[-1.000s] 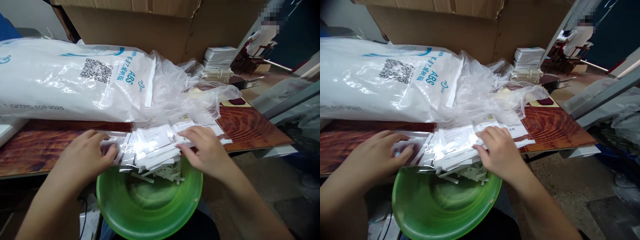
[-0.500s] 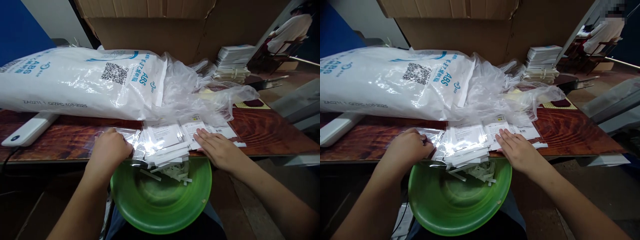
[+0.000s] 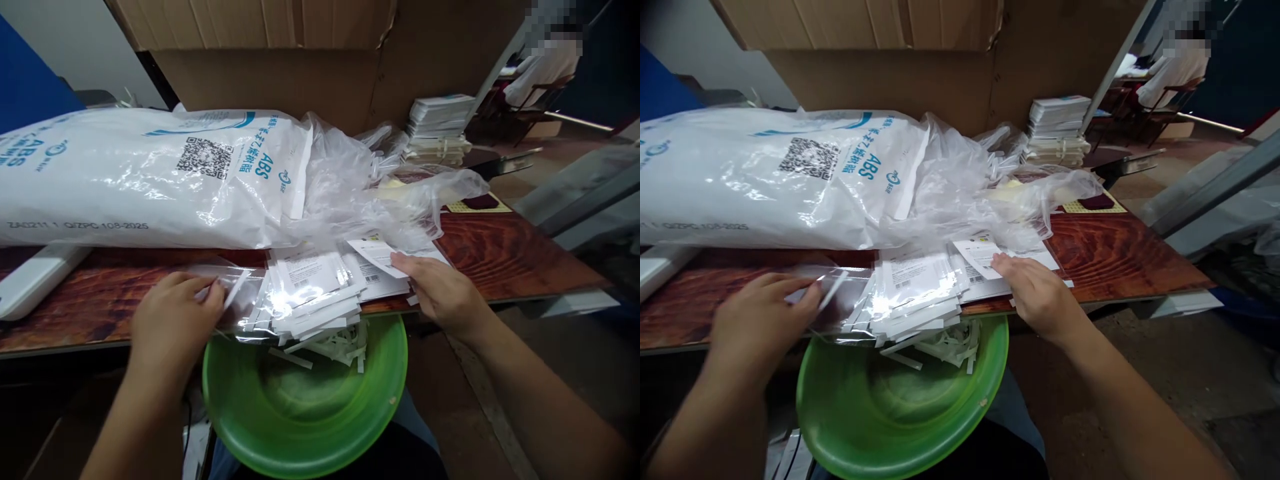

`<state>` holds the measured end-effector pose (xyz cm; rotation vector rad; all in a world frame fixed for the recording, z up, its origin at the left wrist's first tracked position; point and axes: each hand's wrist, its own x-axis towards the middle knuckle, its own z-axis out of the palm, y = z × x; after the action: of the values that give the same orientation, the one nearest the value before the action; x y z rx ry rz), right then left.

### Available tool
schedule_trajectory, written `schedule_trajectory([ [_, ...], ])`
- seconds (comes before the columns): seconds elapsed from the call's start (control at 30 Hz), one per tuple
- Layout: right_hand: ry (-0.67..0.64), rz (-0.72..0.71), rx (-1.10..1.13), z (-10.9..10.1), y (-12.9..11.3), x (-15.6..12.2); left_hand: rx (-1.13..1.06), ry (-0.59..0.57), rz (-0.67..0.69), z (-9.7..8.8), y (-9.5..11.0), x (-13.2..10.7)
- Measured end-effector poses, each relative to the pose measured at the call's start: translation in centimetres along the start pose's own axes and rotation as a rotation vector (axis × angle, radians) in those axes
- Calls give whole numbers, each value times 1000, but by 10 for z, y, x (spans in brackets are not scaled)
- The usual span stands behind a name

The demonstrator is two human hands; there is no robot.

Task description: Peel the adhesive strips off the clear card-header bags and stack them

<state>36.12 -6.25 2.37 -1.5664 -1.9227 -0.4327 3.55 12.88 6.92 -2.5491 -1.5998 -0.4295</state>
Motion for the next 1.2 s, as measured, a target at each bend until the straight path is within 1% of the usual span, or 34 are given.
schedule_trajectory([
  [0.03,81,51,17,-6,-4,0,-2,51,6,-9,3,-4],
  [0.07,174,122,40,-12,-10,0,-5,86,64,-17,9,-7],
  [0.13,354,254,134,-23,-27,1,-31,167,175,-31,27,-12],
  [0.17,400,278,217,-28,-35,2,-82,192,285,-35,39,-12],
  [0.2,399,265,313,-33,-43,3,-145,184,416,-35,51,-11],
  [0.23,353,218,403,-37,-49,4,-189,126,496,-33,62,-8],
  [0.27,269,147,472,-40,-54,5,-220,6,571,-28,72,-3],
  [0.3,160,66,509,-42,-56,6,-250,-116,602,-22,80,2],
  [0.37,-37,-59,482,-45,-54,8,-340,-264,562,-9,89,12],
  [0.43,-146,-128,395,-46,-50,9,-462,-324,475,2,91,19],
  [0.5,-176,-119,309,-45,-46,7,-558,-346,433,7,90,21],
  [0.53,-175,-109,268,-43,-46,6,-581,-346,436,8,89,21],
  [0.6,-168,-105,172,-39,-51,4,-579,-331,485,8,87,20],
  [0.73,-143,-203,-92,-27,-70,7,-451,-289,583,6,89,21],
  [0.8,-136,-258,-198,-23,-81,11,-375,-294,629,5,92,25],
  [0.87,-139,-281,-263,-18,-89,16,-316,-310,666,2,95,30],
  [0.97,-161,-265,-312,-9,-98,25,-271,-316,717,-3,100,33],
  [1.03,-202,-200,-316,-1,-100,32,-284,-311,760,-6,102,33],
  [1.13,-286,-68,-237,8,-99,45,-343,-309,790,-9,104,31],
  [1.2,-311,-41,-140,12,-96,53,-388,-308,802,-11,103,30],
])
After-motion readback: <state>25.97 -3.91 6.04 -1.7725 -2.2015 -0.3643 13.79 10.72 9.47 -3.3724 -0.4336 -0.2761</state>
